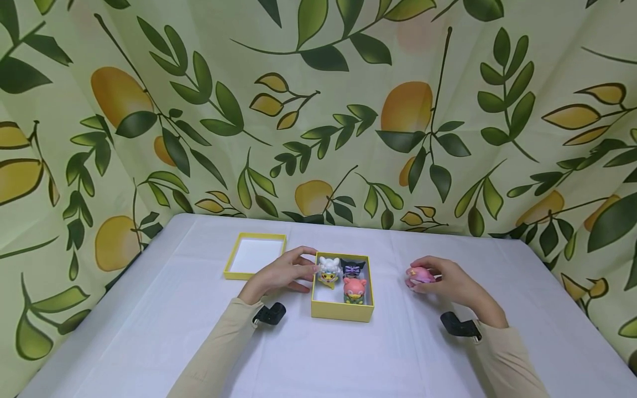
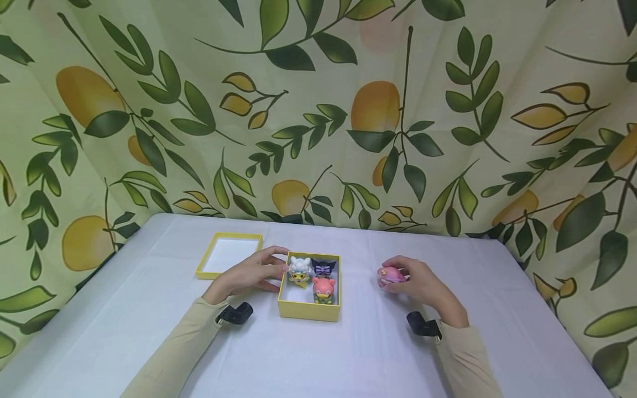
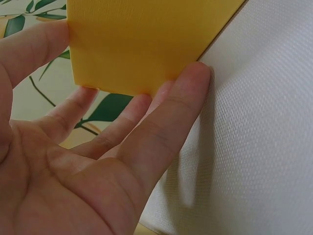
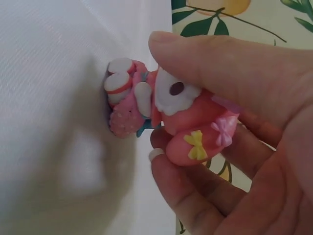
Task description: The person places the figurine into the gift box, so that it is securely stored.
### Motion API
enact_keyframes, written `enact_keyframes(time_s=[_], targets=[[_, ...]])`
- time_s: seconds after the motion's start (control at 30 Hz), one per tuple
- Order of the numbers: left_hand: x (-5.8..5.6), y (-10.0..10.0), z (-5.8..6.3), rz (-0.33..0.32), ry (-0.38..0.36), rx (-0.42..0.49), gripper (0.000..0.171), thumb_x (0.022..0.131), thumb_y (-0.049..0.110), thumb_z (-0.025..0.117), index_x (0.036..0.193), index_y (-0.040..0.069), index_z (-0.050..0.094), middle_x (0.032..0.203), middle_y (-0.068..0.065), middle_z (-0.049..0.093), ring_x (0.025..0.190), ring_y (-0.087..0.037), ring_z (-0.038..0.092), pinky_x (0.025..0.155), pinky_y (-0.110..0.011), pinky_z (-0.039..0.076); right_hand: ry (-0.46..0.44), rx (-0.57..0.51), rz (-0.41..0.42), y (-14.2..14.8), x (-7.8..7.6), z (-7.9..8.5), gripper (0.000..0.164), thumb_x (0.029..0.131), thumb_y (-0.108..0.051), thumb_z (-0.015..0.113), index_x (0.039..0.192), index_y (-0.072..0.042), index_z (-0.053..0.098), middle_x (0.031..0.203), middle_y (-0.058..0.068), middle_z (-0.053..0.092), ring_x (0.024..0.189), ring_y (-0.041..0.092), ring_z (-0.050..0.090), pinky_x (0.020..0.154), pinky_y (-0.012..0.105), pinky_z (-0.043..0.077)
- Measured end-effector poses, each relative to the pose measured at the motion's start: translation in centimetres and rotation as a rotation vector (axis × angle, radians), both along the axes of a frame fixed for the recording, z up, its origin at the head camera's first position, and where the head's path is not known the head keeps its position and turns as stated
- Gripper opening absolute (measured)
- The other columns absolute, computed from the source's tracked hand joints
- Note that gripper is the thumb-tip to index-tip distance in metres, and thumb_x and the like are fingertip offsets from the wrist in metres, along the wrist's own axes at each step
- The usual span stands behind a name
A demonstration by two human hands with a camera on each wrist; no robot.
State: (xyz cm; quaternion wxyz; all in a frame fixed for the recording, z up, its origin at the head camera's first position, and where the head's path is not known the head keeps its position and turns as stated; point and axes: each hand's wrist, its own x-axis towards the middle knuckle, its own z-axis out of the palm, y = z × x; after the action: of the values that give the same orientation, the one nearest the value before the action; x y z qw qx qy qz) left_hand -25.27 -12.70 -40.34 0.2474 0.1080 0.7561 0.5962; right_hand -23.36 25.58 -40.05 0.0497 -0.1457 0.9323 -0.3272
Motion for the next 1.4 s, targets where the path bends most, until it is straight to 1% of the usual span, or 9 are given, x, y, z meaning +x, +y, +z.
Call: enact_keyframes(time_s=[0.13, 0.23, 0.37, 0.47, 0.57, 0.7, 0.93, 1.2, 1.4], targets=[[-0.1, 0.0, -0.1, -0.004, 0.003, 0.001, 0.049, 0.1, 0.02, 0.06, 0.143, 0.007, 0.041, 0.131, -0.023, 0.053, 0.101, -0.024, 0.064, 0.085, -0.043, 0.062, -0.018, -0.004, 0.014, 0.0, 0.3, 0.5, 0.049, 0.081, -0.016, 0.082, 0.122, 0.001, 0.063, 0.117, 0.019, 0.066, 0.103, 0.034, 0.064, 0.085, 0.044, 0.059], [-0.1, 0.0, -0.1, -0.006, 0.003, 0.002, 0.05, 0.1, 0.02, 0.06, 0.144, 0.007, 0.041, 0.131, -0.023, 0.053, 0.102, -0.024, 0.064, 0.085, -0.043, 0.062, -0.028, 0.004, 0.014, 0.1, 0.4, 0.8, 0.049, 0.082, -0.017, 0.081, 0.123, 0.001, 0.062, 0.117, 0.02, 0.065, 0.102, 0.033, 0.065, 0.084, 0.045, 0.06], [-0.2, 0.0, -0.2, -0.007, 0.003, -0.001, 0.05, 0.1, 0.021, 0.06, 0.144, 0.007, 0.041, 0.131, -0.023, 0.053, 0.102, -0.024, 0.064, 0.086, -0.043, 0.062, -0.033, 0.022, 0.006, 0.1, 0.4, 1.0, 0.049, 0.081, -0.017, 0.081, 0.123, 0.001, 0.063, 0.117, 0.02, 0.066, 0.096, 0.028, 0.066, 0.078, 0.037, 0.06], [-0.2, 0.0, -0.2, -0.008, 0.008, -0.006, 0.05, 0.1, 0.021, 0.06, 0.144, 0.007, 0.041, 0.131, -0.023, 0.054, 0.102, -0.024, 0.065, 0.085, -0.043, 0.062, -0.029, 0.031, 0.004, -0.1, 0.5, 1.1, 0.048, 0.082, -0.017, 0.081, 0.123, 0.001, 0.064, 0.115, 0.019, 0.067, 0.093, 0.024, 0.065, 0.075, 0.03, 0.057], [-0.1, 0.0, -0.1, -0.002, 0.007, -0.014, 0.05, 0.1, 0.022, 0.061, 0.143, 0.007, 0.041, 0.131, -0.022, 0.054, 0.103, -0.024, 0.065, 0.086, -0.043, 0.062, 0.001, 0.032, 0.015, -0.3, 0.6, 1.3, 0.047, 0.082, -0.016, 0.08, 0.123, 0.001, 0.064, 0.115, 0.018, 0.067, 0.093, 0.023, 0.065, 0.075, 0.029, 0.057], [-0.1, 0.0, -0.1, -0.001, 0.007, -0.016, 0.05, 0.1, 0.022, 0.06, 0.144, 0.008, 0.041, 0.13, -0.022, 0.055, 0.103, -0.024, 0.065, 0.086, -0.043, 0.062, 0.061, 0.025, 0.03, -0.7, 0.9, 1.9, 0.045, 0.083, -0.015, 0.08, 0.122, 0.001, 0.064, 0.116, 0.019, 0.068, 0.094, 0.025, 0.066, 0.077, 0.031, 0.059], [-0.1, -0.1, -0.1, -0.008, 0.005, -0.011, 0.051, 0.1, 0.021, 0.059, 0.145, 0.007, 0.04, 0.132, -0.023, 0.054, 0.102, -0.024, 0.065, 0.086, -0.043, 0.062, 0.099, 0.002, 0.027, -1.8, 1.3, 3.0, 0.046, 0.084, -0.019, 0.079, 0.123, -0.001, 0.064, 0.115, 0.016, 0.069, 0.092, 0.021, 0.066, 0.074, 0.019, 0.056], [-0.1, 0.0, -0.2, -0.011, 0.009, -0.006, 0.05, 0.1, 0.021, 0.06, 0.144, 0.006, 0.04, 0.132, -0.023, 0.053, 0.102, -0.024, 0.065, 0.086, -0.044, 0.062, 0.178, -0.029, 0.028, -2.8, 2.0, 3.9, 0.047, 0.086, -0.025, 0.078, 0.124, -0.001, 0.063, 0.114, 0.013, 0.07, 0.092, 0.019, 0.066, 0.077, 0.017, 0.057], [-0.2, 0.0, -0.3, -0.008, 0.008, -0.003, 0.051, 0.1, 0.021, 0.06, 0.144, 0.006, 0.04, 0.131, -0.023, 0.053, 0.102, -0.024, 0.065, 0.085, -0.043, 0.062, 0.207, -0.052, 0.051, -3.4, 2.7, 4.4, 0.043, 0.087, -0.02, 0.077, 0.125, -0.004, 0.063, 0.116, 0.012, 0.07, 0.094, 0.019, 0.068, 0.079, 0.017, 0.057]])
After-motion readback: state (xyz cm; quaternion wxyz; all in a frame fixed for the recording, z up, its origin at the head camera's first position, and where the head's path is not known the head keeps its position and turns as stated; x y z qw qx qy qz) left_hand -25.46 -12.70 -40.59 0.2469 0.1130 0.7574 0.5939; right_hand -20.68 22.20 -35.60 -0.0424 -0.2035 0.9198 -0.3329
